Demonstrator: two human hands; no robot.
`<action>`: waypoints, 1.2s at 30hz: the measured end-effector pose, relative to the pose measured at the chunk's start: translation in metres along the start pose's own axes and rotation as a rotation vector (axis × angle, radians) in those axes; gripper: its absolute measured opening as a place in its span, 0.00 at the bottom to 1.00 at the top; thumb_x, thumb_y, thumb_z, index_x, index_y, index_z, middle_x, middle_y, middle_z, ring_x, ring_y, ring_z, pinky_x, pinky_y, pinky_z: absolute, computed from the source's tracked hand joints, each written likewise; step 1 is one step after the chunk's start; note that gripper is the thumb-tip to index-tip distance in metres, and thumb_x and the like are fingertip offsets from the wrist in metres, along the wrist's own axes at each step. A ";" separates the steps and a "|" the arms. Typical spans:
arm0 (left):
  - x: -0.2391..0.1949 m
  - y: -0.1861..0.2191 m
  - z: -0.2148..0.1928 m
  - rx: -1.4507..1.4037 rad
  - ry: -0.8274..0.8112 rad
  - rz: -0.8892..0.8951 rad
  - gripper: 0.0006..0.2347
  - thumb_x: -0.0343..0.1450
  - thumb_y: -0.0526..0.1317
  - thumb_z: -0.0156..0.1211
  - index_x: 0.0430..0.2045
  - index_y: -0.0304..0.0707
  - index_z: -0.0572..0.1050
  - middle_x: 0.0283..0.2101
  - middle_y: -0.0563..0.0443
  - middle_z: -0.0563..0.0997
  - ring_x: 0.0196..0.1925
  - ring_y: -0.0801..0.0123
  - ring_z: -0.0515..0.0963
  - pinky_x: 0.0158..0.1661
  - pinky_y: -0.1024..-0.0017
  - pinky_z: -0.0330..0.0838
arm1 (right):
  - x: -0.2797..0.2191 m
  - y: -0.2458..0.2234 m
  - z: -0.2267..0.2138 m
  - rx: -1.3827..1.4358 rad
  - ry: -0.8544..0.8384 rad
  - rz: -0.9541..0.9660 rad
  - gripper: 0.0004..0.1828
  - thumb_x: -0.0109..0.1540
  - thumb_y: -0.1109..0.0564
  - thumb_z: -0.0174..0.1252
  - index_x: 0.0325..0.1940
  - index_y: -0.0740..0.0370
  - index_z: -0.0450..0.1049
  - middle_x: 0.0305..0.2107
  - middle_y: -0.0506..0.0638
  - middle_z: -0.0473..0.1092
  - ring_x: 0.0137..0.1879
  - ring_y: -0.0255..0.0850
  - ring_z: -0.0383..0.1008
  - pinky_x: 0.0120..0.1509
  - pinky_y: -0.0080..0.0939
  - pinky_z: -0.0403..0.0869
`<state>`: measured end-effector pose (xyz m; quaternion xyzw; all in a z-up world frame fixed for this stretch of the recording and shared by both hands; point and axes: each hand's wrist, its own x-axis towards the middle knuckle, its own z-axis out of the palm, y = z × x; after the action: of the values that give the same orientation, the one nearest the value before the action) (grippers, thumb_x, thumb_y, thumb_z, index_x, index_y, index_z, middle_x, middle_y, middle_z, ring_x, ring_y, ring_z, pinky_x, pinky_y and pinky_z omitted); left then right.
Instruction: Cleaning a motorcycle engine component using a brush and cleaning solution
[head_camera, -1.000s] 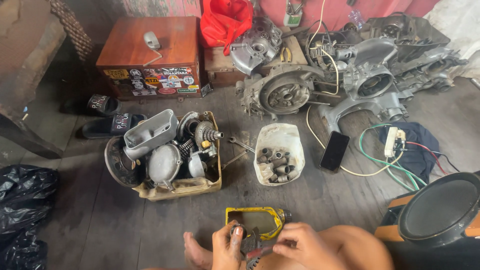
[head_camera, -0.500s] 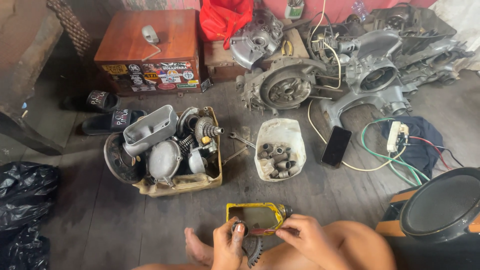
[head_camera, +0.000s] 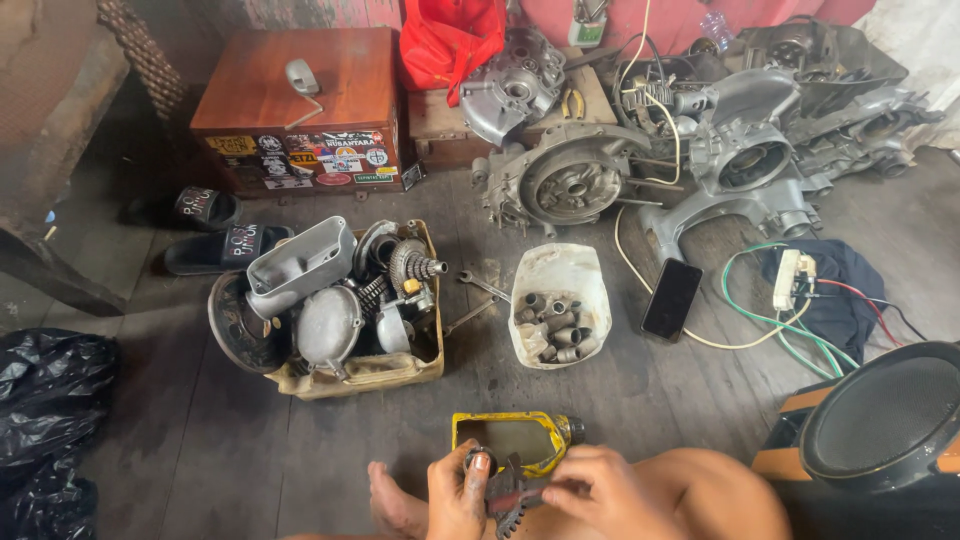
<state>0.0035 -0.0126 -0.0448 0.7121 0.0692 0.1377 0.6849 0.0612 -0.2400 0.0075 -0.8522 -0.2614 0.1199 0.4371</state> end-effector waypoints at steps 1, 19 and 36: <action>-0.001 -0.002 -0.001 0.008 0.006 -0.006 0.19 0.69 0.50 0.56 0.15 0.32 0.75 0.15 0.51 0.73 0.20 0.71 0.66 0.24 0.72 0.64 | -0.002 -0.002 0.001 0.046 -0.077 -0.096 0.08 0.53 0.54 0.72 0.26 0.59 0.80 0.22 0.44 0.75 0.26 0.38 0.73 0.30 0.37 0.69; -0.005 0.010 0.000 -0.115 0.006 -0.057 0.23 0.67 0.51 0.54 0.29 0.20 0.83 0.27 0.36 0.90 0.27 0.63 0.86 0.30 0.68 0.82 | -0.003 0.024 0.010 0.102 -0.130 -0.186 0.05 0.53 0.57 0.72 0.30 0.58 0.83 0.25 0.45 0.76 0.28 0.38 0.75 0.32 0.36 0.72; 0.003 0.017 -0.003 -0.056 -0.034 0.079 0.19 0.71 0.51 0.53 0.15 0.33 0.71 0.17 0.52 0.69 0.22 0.70 0.63 0.25 0.71 0.60 | -0.002 0.028 0.009 0.019 0.004 -0.113 0.06 0.50 0.55 0.73 0.28 0.57 0.83 0.23 0.43 0.75 0.26 0.36 0.73 0.30 0.35 0.69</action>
<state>0.0039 -0.0097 -0.0278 0.6970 0.0258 0.1544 0.6998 0.0654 -0.2485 -0.0202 -0.8321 -0.3071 0.0956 0.4518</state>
